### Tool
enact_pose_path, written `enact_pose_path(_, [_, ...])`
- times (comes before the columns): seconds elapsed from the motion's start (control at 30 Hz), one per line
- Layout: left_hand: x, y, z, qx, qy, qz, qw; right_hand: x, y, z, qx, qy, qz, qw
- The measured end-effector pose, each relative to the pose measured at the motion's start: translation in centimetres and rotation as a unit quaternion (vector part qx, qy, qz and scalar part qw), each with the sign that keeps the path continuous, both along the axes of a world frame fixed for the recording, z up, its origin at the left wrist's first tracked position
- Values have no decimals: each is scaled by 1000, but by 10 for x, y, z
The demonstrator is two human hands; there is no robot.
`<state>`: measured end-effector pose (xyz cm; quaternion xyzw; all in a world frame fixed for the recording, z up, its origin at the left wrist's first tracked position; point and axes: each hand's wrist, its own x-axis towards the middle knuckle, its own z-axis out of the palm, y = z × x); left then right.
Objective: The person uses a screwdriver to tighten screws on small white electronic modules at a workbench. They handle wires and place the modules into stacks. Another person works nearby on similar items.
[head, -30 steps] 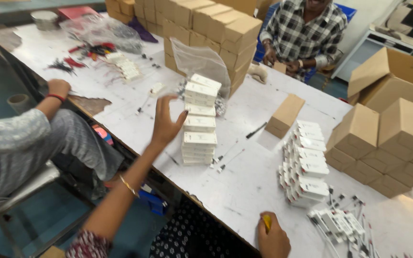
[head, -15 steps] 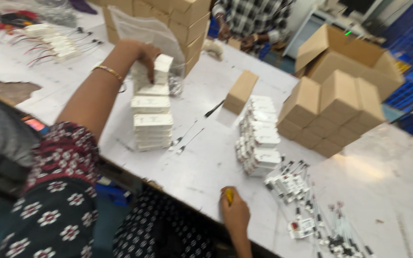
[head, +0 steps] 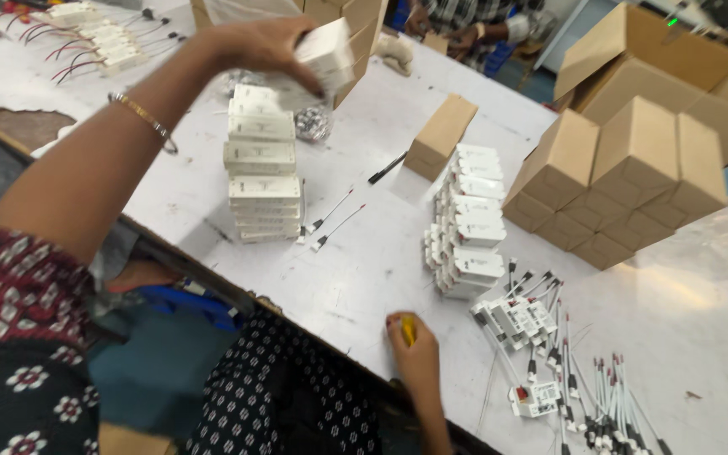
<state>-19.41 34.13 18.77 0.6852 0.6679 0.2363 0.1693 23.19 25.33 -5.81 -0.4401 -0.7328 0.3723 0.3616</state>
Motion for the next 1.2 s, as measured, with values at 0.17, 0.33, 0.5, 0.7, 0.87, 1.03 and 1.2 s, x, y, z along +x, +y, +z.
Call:
enact_pose_path(0.17, [121,-46,-134,-33,-584,-135,800,25,12,41,-109,72,33,991])
enact_pose_path(0.33, [271,-106,-252,-7,-866,-98,490,26,-2,66,-20,51,59,997])
enact_pose_path(0.5, [319,-111,-281,-22,-908,-55,414,34,-7,56,-50,-27,8,998])
enact_pose_path(0.7, [296,-119,-275,-72,-878,34,473,52,13,36,-144,-32,-6,989])
enact_pose_path(0.87, [233,-119,-264,-137,-752,105,636,46,7,21,-33,-254,-113,960])
enact_pose_path(1.03, [202,-104,-265,-189,-624,132,747,15,-9,13,32,-347,-151,925])
enact_pose_path(1.2, [179,-91,-257,-221,-474,103,846,-8,-20,22,35,-364,-175,914])
